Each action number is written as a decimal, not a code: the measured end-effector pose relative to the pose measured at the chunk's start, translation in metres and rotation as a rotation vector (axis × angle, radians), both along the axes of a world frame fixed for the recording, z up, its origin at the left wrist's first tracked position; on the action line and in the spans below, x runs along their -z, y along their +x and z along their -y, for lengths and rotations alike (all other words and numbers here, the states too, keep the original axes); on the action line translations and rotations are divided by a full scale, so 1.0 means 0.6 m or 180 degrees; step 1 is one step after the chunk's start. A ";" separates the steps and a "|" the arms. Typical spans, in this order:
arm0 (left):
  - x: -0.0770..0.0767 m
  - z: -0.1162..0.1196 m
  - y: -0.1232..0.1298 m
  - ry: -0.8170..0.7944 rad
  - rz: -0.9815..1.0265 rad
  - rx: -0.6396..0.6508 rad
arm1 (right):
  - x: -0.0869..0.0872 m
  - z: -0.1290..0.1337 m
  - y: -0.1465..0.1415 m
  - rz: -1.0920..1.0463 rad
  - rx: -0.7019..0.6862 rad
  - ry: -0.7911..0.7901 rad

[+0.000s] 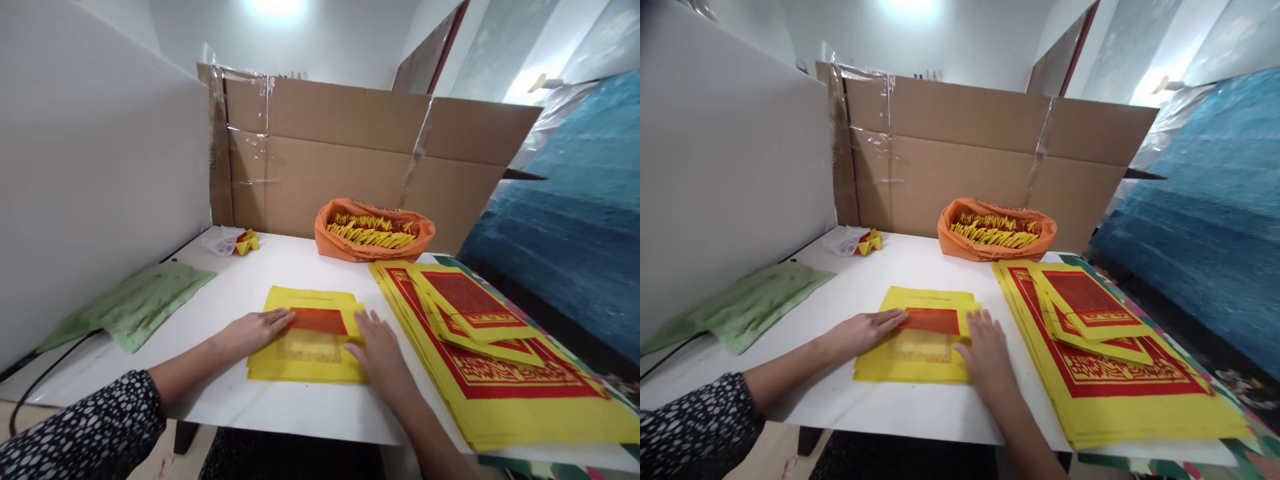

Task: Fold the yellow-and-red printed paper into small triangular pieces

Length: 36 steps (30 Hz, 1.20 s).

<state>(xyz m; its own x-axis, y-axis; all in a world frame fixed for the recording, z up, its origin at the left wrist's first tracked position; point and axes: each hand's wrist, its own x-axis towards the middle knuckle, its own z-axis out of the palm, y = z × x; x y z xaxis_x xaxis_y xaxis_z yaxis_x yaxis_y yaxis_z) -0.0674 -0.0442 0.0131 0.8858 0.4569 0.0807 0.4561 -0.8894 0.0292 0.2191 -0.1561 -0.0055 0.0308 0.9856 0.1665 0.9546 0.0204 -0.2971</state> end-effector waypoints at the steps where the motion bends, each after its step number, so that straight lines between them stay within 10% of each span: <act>1: 0.004 0.015 0.012 0.0165 0.0001 -0.0161 | -0.006 -0.010 -0.022 0.0000 -0.0285 0.0080; 7: 0.020 0.096 0.069 0.0522 0.0009 -0.0377 | 0.016 -0.039 -0.129 0.0320 -0.1073 0.0069; 17: 0.016 0.011 -0.008 -0.0542 0.0952 -0.0151 | 0.021 -0.041 -0.087 -0.1644 -0.0849 0.0269; 22: 0.024 -0.001 0.009 -0.1452 0.1654 -0.1052 | 0.014 -0.061 -0.084 -0.2515 -0.0444 0.0021; 27: 0.035 -0.022 0.030 -0.2167 0.1906 -0.1442 | 0.014 -0.075 -0.086 -0.1891 -0.0186 0.0262; 36: 0.029 -0.017 0.052 -0.1175 0.1292 -0.1452 | 0.017 -0.072 -0.097 -0.0700 -0.0250 0.0252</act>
<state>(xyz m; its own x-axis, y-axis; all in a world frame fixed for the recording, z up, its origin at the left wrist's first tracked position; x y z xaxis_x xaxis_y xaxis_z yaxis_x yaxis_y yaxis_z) -0.0363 -0.0338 -0.0045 0.5326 0.8360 0.1321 0.6698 -0.5117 0.5381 0.1610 -0.1128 -0.0155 -0.0013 0.9705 0.2410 0.8618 0.1234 -0.4921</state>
